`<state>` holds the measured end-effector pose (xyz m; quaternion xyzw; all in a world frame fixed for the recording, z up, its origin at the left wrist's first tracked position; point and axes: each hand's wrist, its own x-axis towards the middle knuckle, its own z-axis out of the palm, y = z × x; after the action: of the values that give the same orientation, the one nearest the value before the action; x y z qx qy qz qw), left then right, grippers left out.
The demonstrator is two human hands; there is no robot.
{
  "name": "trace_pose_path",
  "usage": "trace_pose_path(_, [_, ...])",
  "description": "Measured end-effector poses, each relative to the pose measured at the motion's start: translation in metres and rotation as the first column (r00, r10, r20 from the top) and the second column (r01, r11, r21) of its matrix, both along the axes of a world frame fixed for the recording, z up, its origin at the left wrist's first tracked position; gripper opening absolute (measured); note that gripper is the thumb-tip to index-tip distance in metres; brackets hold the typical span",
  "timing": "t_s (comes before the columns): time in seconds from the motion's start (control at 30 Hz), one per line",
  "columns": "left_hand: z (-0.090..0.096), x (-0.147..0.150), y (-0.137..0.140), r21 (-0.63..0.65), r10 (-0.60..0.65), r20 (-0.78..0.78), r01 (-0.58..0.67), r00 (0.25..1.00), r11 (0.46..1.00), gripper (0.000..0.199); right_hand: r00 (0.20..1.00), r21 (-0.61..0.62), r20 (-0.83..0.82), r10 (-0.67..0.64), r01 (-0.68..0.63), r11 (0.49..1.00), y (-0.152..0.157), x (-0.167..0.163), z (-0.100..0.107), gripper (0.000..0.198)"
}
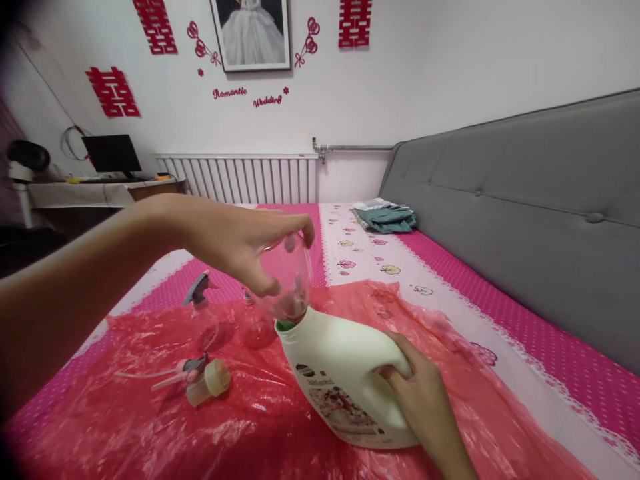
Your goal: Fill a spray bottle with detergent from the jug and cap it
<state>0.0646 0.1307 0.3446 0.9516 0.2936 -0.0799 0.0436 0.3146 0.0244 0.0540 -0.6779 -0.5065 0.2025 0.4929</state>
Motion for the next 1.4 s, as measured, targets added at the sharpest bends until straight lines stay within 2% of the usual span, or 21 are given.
trace_pose_path(0.27, [-0.001,0.009,-0.01,-0.01,-0.003,-0.039,0.003,0.999,1.0,0.066,1.0,0.012,0.006,-0.011,0.011,1.0,0.0,-0.004,0.003,0.041])
trace_pose_path(0.5, [-0.003,0.007,-0.005,-0.063,-0.019,0.031,0.02,0.999,0.998,0.057,0.999,0.039,-0.012,-0.035,0.036,0.999,-0.002,-0.001,-0.004,0.043])
trace_pose_path(0.83, [-0.008,0.002,-0.006,-0.058,-0.027,0.078,0.031,0.997,0.998,0.057,0.998,0.025,-0.017,-0.055,0.056,0.998,-0.006,-0.002,-0.007,0.038])
trace_pose_path(1.0, [0.002,-0.007,-0.005,-0.082,-0.079,0.121,0.09,0.989,0.993,0.067,0.997,0.044,-0.037,-0.061,0.062,0.997,-0.007,0.004,-0.006,0.035])
trace_pose_path(1.13, [0.007,-0.015,-0.003,-0.048,-0.033,0.183,0.042,0.983,0.998,0.079,0.993,0.06,-0.079,-0.084,0.089,0.994,-0.013,0.016,-0.011,0.031])
trace_pose_path(1.4, [-0.01,-0.024,0.008,-0.019,-0.107,0.324,0.12,0.94,0.993,0.08,0.974,0.087,-0.182,-0.136,0.154,0.984,-0.016,0.026,-0.025,0.036])
